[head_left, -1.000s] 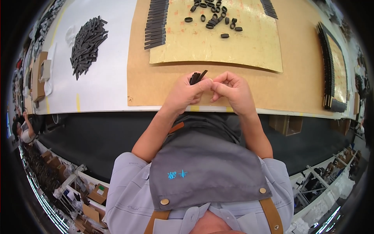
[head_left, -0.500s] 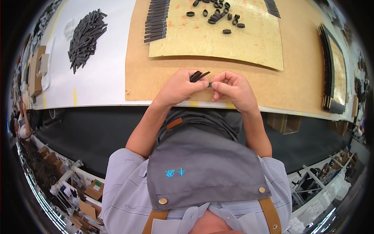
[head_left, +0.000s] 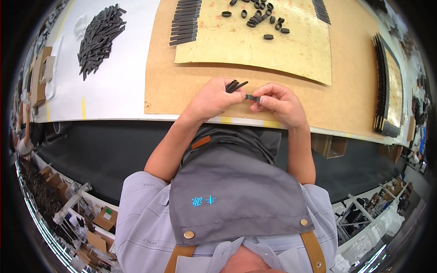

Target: Manually assembling small black loops and placing them onto a collection board at a workbench.

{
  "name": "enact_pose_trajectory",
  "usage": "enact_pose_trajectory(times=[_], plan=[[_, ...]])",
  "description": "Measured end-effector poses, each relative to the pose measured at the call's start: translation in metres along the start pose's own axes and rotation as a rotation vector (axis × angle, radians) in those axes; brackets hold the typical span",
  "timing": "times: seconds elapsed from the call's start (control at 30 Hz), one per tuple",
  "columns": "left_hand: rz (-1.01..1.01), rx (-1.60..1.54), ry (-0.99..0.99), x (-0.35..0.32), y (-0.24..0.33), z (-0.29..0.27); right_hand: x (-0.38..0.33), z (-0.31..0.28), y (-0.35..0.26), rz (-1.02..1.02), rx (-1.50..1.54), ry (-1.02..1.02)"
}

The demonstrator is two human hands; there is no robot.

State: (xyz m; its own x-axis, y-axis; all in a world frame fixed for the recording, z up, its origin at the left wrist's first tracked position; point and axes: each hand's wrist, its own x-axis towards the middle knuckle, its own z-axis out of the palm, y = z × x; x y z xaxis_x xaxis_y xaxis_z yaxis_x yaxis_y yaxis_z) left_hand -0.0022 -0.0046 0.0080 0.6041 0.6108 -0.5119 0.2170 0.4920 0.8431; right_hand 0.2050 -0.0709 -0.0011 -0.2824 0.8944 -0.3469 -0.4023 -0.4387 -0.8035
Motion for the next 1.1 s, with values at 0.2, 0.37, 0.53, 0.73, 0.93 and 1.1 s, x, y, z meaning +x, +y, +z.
enact_pose_trajectory(times=[0.2, 0.37, 0.53, 0.73, 0.93, 1.1], plan=[[0.061, 0.094, -0.008, 0.003, -0.005, 0.001, 0.001, 0.013, -0.01, 0.086, -0.134, 0.044], [0.066, 0.118, -0.023, 0.005, -0.002, 0.001, 0.003, 0.013, 0.001, 0.015, -0.113, 0.088], [-0.013, 0.14, 0.002, 0.003, 0.008, 0.003, 0.007, 0.015, 0.005, -0.039, -0.109, 0.132], [-0.003, 0.13, -0.015, 0.005, 0.004, 0.001, 0.009, 0.015, 0.002, -0.021, -0.111, 0.128], [0.026, 0.153, -0.015, 0.004, 0.004, 0.002, 0.008, 0.015, 0.004, -0.026, -0.107, 0.132], [0.031, 0.152, -0.016, 0.003, 0.003, 0.003, 0.008, 0.016, 0.005, -0.029, -0.098, 0.124]])
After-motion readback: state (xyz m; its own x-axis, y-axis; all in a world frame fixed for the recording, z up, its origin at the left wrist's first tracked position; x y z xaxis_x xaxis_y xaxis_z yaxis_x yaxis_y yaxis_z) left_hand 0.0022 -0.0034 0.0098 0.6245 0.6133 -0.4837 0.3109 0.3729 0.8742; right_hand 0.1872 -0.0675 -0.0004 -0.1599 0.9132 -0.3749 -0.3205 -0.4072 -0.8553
